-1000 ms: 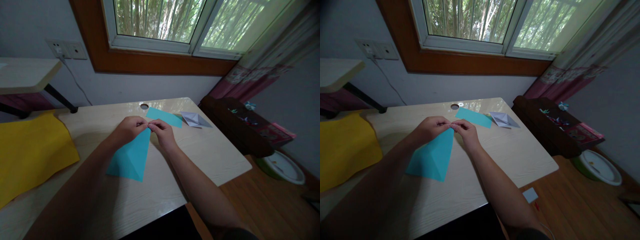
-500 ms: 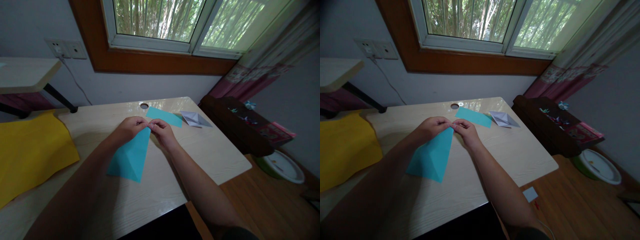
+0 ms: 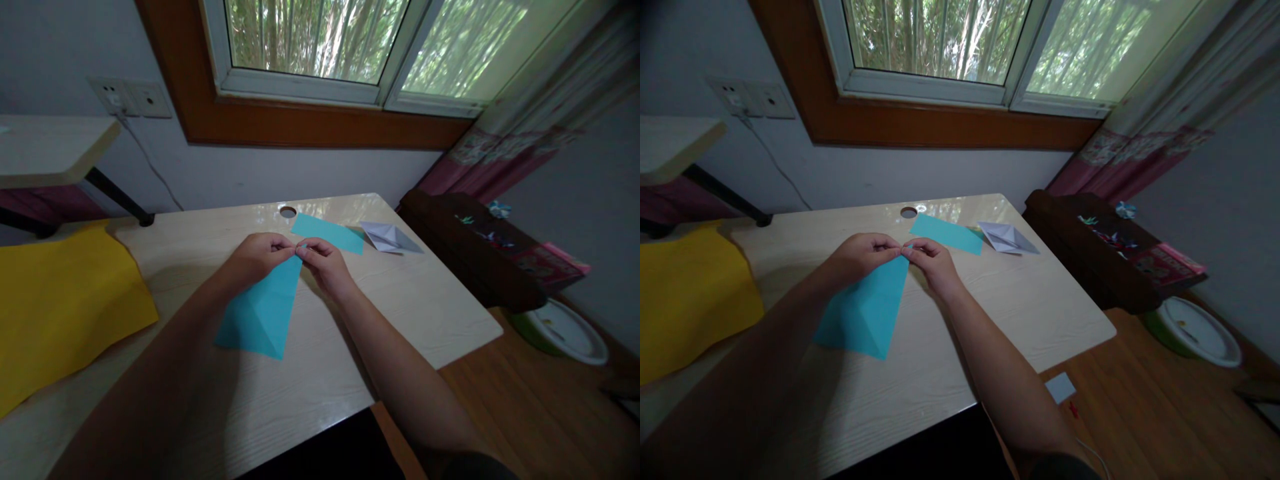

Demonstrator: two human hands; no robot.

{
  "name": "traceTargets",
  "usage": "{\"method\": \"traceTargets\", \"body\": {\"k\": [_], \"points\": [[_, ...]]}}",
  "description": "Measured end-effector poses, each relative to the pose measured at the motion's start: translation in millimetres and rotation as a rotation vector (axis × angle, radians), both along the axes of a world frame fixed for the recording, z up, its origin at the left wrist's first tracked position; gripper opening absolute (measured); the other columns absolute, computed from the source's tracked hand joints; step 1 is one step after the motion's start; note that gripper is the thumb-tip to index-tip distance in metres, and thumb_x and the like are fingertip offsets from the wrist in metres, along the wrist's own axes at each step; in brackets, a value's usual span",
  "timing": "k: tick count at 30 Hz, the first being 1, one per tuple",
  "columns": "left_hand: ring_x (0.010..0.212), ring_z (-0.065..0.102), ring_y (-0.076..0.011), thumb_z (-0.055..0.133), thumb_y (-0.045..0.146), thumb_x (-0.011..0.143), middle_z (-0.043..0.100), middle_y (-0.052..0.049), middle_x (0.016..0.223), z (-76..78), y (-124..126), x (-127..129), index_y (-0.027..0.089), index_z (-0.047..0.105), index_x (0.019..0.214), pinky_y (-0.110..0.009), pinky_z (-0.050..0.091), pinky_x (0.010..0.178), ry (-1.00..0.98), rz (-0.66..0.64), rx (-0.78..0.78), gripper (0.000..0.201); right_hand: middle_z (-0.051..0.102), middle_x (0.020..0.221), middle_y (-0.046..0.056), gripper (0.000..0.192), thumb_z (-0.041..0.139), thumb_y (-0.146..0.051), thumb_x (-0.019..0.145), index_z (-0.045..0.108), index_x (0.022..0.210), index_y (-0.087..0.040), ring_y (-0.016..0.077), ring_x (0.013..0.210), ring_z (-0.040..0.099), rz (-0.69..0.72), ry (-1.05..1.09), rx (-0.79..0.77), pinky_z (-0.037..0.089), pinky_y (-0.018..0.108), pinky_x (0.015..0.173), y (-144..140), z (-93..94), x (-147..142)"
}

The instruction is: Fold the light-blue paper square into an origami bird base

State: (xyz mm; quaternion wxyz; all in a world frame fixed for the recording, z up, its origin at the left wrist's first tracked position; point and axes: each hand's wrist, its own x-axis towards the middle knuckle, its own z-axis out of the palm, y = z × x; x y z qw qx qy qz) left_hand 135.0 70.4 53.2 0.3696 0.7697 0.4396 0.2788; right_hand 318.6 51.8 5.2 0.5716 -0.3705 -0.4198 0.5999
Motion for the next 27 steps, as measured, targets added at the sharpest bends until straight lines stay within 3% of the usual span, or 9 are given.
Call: {"method": "traceTargets", "body": {"k": [8,15,19,24,27], "points": [[0.078,0.068,-0.0188,0.058,0.046,0.089,0.077,-0.003,0.083,-2.9,0,4,0.019,0.077,0.089,-0.025,0.047,0.065,0.019,0.04,-0.011,0.032,0.072,0.079,-0.001,0.024,0.092,-0.035,0.062,0.075,0.074,-0.024,0.0138,0.074,0.061,-0.018,0.015,0.008,0.048,0.029,0.073,0,-1.7,-1],[0.079,0.068,-0.0198,0.057,0.048,0.089,0.076,-0.004,0.084,-3.5,0,5,0.019,0.077,0.091,-0.027,0.05,0.067,-0.001,0.018,-0.038,0.036,0.067,0.07,-0.001,0.027,0.088,-0.045,0.066,0.073,0.07,-0.023,0.0145,0.067,0.056,-0.065,-0.101,0.026,0.045,0.03,0.068,0,-1.4,-1],[0.076,0.066,-0.0188,0.055,0.046,0.089,0.076,-0.004,0.083,-4.7,-1,7,0.019,0.078,0.09,-0.027,0.049,0.068,0.028,0.005,-0.011,0.035,0.062,0.063,-0.002,0.03,0.084,-0.045,0.072,0.067,0.065,-0.022,0.0137,0.063,0.052,-0.12,-0.162,0.095,0.041,0.03,0.066,1,-2.2,2],[0.074,0.066,-0.0186,0.057,0.043,0.086,0.075,-0.003,0.081,-6.8,-1,6,0.019,0.077,0.085,-0.027,0.047,0.066,0.038,0.038,-0.013,0.031,0.054,0.057,-0.004,0.036,0.082,-0.044,0.077,0.059,0.06,-0.021,0.0119,0.058,0.046,-0.286,-0.153,0.123,0.037,0.029,0.064,8,-3.1,15],[0.076,0.066,-0.0189,0.058,0.042,0.086,0.076,-0.003,0.083,-6.6,0,5,0.02,0.077,0.084,-0.028,0.048,0.067,0.032,0.061,-0.024,0.03,0.054,0.058,-0.003,0.037,0.082,-0.046,0.076,0.059,0.06,-0.021,0.0116,0.058,0.045,-0.282,-0.128,0.088,0.035,0.029,0.061,10,-1.9,18]]}}
